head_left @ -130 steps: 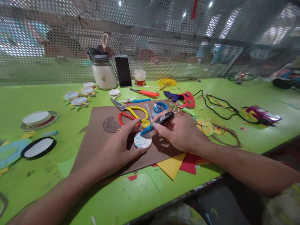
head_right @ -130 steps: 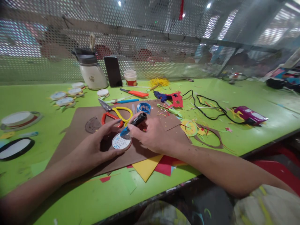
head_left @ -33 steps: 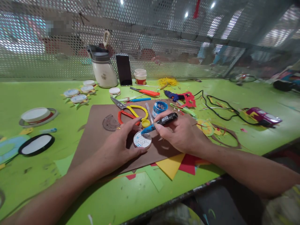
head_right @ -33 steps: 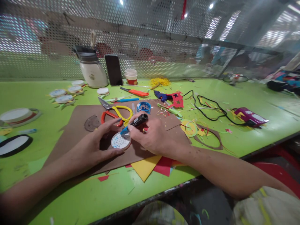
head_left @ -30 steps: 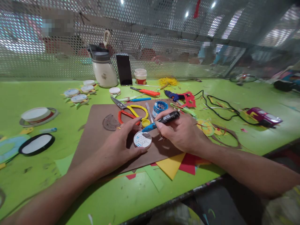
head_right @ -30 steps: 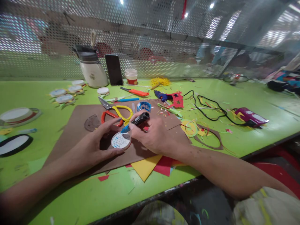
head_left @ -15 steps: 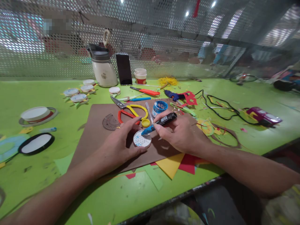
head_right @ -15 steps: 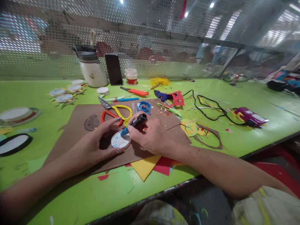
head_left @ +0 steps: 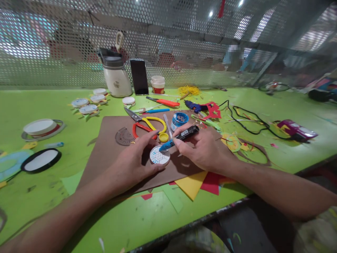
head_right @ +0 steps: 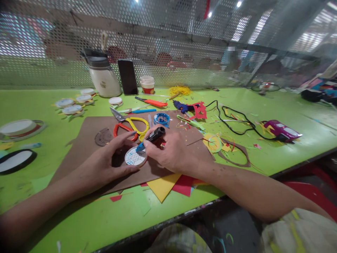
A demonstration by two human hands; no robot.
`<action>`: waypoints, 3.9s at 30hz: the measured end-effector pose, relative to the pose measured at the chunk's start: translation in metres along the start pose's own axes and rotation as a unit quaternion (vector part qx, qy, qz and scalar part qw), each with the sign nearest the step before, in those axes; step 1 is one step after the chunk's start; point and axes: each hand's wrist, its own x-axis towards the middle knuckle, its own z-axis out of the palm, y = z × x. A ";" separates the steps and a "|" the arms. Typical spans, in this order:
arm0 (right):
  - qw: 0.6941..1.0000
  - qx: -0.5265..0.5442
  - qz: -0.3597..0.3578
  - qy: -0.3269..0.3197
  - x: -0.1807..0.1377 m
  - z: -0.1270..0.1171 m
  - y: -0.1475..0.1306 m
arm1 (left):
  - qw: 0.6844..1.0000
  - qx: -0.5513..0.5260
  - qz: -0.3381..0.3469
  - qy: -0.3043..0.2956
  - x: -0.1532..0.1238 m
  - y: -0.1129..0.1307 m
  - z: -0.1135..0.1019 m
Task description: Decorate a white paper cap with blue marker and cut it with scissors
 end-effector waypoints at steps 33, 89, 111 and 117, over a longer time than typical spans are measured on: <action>0.936 0.197 0.038 0.291 0.062 -0.050 0.042 | 0.998 0.043 0.030 0.019 -0.004 -0.004 0.001; 0.981 0.172 0.068 -0.065 -0.003 0.001 0.025 | 1.000 -0.007 0.014 0.006 -0.004 0.010 0.000; 0.990 0.125 0.044 -0.042 -0.005 0.004 0.018 | 1.000 0.008 0.012 0.004 -0.002 0.012 0.000; 0.992 0.120 0.041 -0.009 -0.006 0.002 0.024 | 1.000 0.014 -0.005 0.006 -0.002 0.017 -0.002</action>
